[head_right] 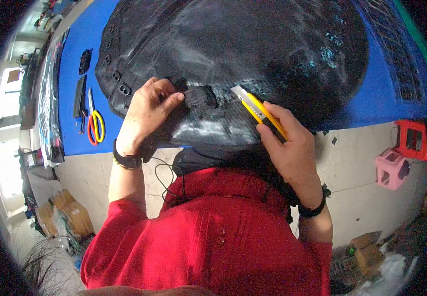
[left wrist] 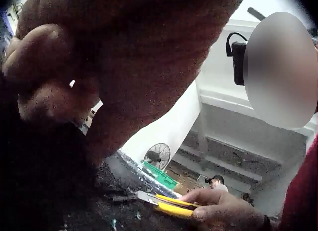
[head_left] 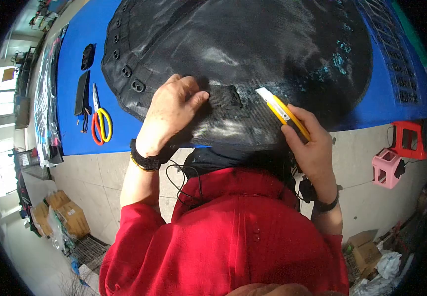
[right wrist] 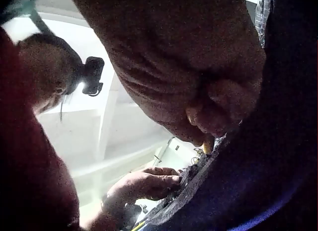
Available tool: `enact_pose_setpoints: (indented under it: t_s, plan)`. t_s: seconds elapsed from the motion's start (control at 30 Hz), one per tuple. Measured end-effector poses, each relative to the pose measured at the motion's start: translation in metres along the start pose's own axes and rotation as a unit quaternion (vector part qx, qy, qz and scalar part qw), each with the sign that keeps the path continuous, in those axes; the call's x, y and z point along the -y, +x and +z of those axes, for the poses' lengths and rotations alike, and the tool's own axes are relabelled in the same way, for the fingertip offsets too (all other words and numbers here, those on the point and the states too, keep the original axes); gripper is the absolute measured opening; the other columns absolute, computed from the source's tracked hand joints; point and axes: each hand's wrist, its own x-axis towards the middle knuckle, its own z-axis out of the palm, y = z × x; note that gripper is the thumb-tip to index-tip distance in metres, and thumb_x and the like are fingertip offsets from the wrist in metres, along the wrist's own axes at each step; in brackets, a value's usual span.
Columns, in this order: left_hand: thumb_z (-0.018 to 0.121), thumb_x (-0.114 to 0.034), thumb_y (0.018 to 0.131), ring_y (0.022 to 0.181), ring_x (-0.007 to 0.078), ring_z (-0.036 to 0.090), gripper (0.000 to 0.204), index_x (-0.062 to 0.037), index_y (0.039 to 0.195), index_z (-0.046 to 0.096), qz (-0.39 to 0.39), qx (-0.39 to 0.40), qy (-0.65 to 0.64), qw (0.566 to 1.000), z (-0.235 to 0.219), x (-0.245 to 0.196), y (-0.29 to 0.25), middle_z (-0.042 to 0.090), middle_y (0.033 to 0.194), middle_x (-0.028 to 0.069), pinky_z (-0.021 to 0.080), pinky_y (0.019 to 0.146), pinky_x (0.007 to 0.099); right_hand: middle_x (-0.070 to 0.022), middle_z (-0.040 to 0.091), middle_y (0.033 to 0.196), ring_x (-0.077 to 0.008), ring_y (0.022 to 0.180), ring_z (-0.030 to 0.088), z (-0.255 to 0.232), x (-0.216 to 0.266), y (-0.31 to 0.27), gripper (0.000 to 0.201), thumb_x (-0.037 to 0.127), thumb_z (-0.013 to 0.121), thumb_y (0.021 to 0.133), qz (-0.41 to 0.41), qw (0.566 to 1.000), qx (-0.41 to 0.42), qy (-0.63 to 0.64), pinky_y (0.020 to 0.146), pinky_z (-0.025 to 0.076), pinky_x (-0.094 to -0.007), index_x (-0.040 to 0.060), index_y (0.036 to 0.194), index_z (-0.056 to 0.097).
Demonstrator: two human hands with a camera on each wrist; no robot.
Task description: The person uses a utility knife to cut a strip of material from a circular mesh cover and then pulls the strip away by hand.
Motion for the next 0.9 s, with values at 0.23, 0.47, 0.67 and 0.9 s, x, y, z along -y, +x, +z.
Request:
enact_pose_setpoints:
  t_s: [0.23, 0.47, 0.67, 0.9]
  plan:
    - [0.077, -0.017, 0.096, 0.080, 0.0301, 0.065, 0.019, -0.0014, 0.099, 0.066, 0.051, -0.116, -0.079, 0.989, 0.021, 0.009, 0.005, 0.064, 0.090, 0.0143, 0.051, 0.072, 0.0386, -0.0179, 0.074, 0.127, -0.0319, 0.116, 0.074, 0.011, -0.002, 0.025, 0.042, 0.012, 0.079, 0.094, -0.047, 0.998, -0.023, -0.034, 0.098, 0.057, -0.0391, 0.0047, 0.134, 0.067]
    - [0.073, -0.008, 0.096, 0.079, 0.0301, 0.064, 0.011, -0.0001, 0.100, 0.067, 0.045, -0.143, -0.036, 0.988, 0.014, 0.014, 0.003, 0.063, 0.091, 0.0147, 0.051, 0.072, 0.0376, -0.0177, 0.075, 0.125, -0.0292, 0.115, 0.075, 0.012, -0.005, 0.030, 0.041, 0.013, 0.080, 0.094, -0.011, 1.000, -0.014, 0.004, 0.098, 0.057, -0.0375, 0.0065, 0.133, 0.068]
    - [0.075, -0.011, 0.095, 0.082, 0.0326, 0.066, 0.027, -0.0004, 0.118, 0.065, 0.033, -0.182, -0.022, 0.982, 0.021, -0.011, -0.010, 0.067, 0.105, 0.0186, 0.053, 0.074, 0.0390, -0.0170, 0.075, 0.125, -0.0287, 0.114, 0.075, 0.013, -0.007, 0.030, 0.041, 0.014, 0.079, 0.095, 0.003, 1.000, -0.013, 0.018, 0.097, 0.057, -0.0374, 0.0070, 0.133, 0.068]
    - [0.077, -0.029, 0.097, 0.093, 0.0421, 0.068, 0.038, 0.0021, 0.115, 0.065, 0.047, -0.143, -0.085, 0.985, 0.057, -0.028, -0.008, 0.066, 0.102, 0.0235, 0.054, 0.082, 0.0460, -0.0177, 0.074, 0.127, -0.0318, 0.117, 0.074, 0.011, -0.001, 0.030, 0.044, 0.015, 0.079, 0.095, 0.004, 1.000, -0.009, -0.011, 0.098, 0.057, -0.0384, 0.0072, 0.136, 0.066]
